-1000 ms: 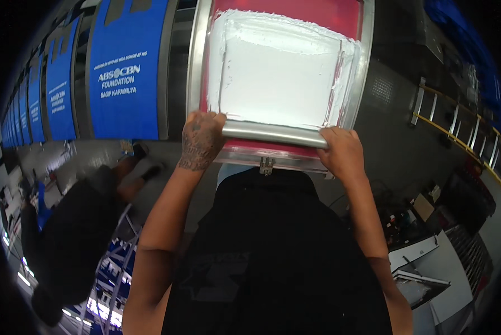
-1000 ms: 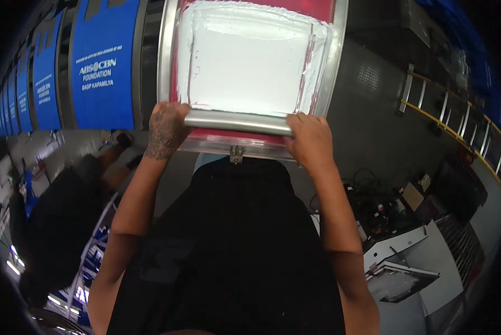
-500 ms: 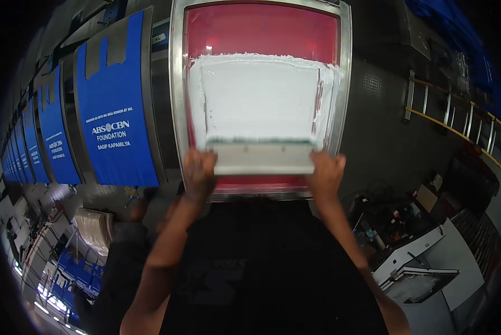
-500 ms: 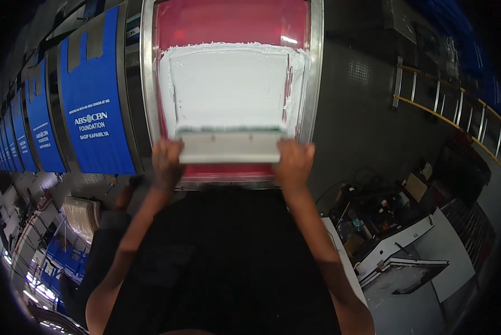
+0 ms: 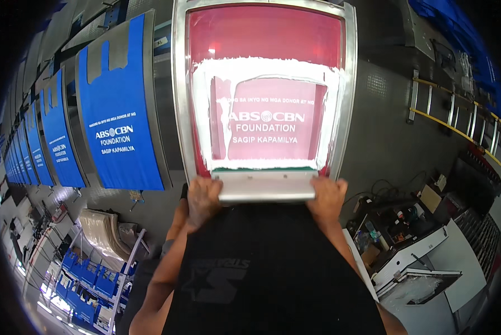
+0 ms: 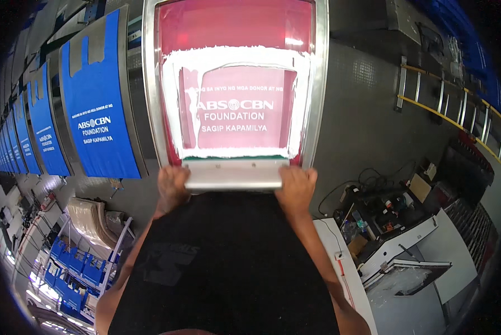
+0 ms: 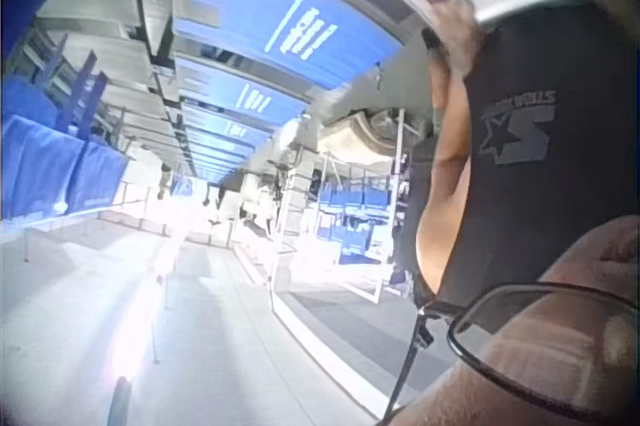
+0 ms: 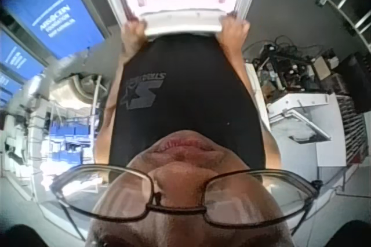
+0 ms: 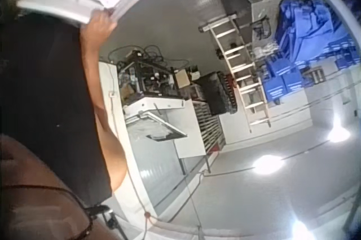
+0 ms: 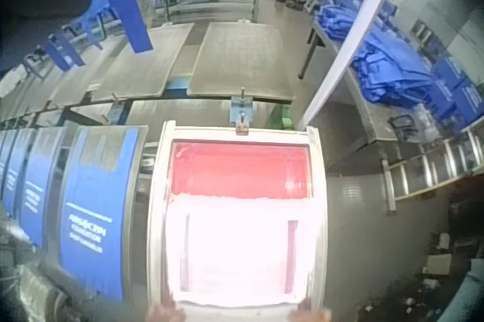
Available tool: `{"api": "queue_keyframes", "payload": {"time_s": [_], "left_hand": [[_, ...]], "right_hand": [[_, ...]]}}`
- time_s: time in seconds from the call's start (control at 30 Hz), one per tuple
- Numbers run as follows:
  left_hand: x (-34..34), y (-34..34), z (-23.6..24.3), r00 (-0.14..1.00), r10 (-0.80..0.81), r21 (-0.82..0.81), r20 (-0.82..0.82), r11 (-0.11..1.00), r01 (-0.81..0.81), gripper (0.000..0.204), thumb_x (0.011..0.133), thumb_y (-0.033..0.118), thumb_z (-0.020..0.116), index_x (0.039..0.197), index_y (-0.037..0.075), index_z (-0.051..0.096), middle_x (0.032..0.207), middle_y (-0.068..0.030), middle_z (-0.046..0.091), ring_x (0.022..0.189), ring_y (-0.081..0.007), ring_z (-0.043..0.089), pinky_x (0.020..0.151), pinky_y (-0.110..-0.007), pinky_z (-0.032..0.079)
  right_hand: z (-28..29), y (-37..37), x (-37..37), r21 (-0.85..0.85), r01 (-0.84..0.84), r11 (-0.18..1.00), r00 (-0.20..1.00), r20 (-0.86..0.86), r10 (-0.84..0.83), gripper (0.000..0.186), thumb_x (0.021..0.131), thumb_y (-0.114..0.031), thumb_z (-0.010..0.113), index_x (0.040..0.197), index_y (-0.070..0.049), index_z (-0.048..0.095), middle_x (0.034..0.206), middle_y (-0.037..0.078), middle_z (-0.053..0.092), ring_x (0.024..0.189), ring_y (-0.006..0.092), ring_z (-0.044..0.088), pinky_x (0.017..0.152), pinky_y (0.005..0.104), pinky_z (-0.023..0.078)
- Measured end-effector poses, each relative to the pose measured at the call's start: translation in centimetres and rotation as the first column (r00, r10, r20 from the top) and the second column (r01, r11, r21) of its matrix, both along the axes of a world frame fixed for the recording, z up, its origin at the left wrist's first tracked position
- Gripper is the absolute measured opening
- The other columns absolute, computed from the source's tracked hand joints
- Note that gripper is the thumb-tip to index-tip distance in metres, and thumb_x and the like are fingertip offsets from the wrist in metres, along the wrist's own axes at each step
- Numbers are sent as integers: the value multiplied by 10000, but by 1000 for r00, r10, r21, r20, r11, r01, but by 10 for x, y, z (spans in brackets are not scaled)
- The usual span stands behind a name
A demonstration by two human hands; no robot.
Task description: The person uses a squeegee to spread white ink across a screen printing frame mounted on a rack. The person repeatedly pulls the squeegee across the screen to ensure even coverage of the ink. Other workers are visible in the background handling blue printed items.
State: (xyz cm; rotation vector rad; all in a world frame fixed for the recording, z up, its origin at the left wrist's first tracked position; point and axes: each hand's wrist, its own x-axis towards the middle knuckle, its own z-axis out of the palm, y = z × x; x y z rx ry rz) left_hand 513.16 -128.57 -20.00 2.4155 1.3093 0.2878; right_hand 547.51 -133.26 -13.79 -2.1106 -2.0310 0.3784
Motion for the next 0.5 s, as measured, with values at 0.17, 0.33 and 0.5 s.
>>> {"api": "queue_keyframes", "payload": {"time_s": [0.17, 0.33, 0.5], "left_hand": [[35, 84, -1, 991, 116, 87, 60, 989, -121, 207, 698, 63, 732, 894, 50, 668, 946, -137, 590, 865, -332, 593, 795, -462, 496], [66, 255, 5, 992, 8, 277, 127, 960, -43, 276, 746, 293, 821, 856, 77, 689, 738, -144, 690, 729, -333, 695, 679, -424, 544], [46, 200, 36, 999, 40, -64, -33, 997, -43, 222, 755, 231, 784, 899, 76, 716, 834, -159, 696, 798, -356, 673, 720, -449, 545]], "right_hand": [[-36, 63, 19, 267, -54, 962, 993, 114, 24, 181, 707, -188, 725, 820, -80, 632, 777, 66, 626, 762, 266, 611, 837, 479, 401], [11, 228, 45, -63, 27, 998, 978, 207, -13, 350, 665, -320, 807, 896, -66, 738, 827, 161, 713, 774, 355, 670, 819, 416, 439], [30, 168, 29, -25, -45, 999, 968, 245, 50, 262, 676, -224, 793, 892, -81, 753, 834, 137, 715, 770, 352, 630, 855, 427, 424]]}}
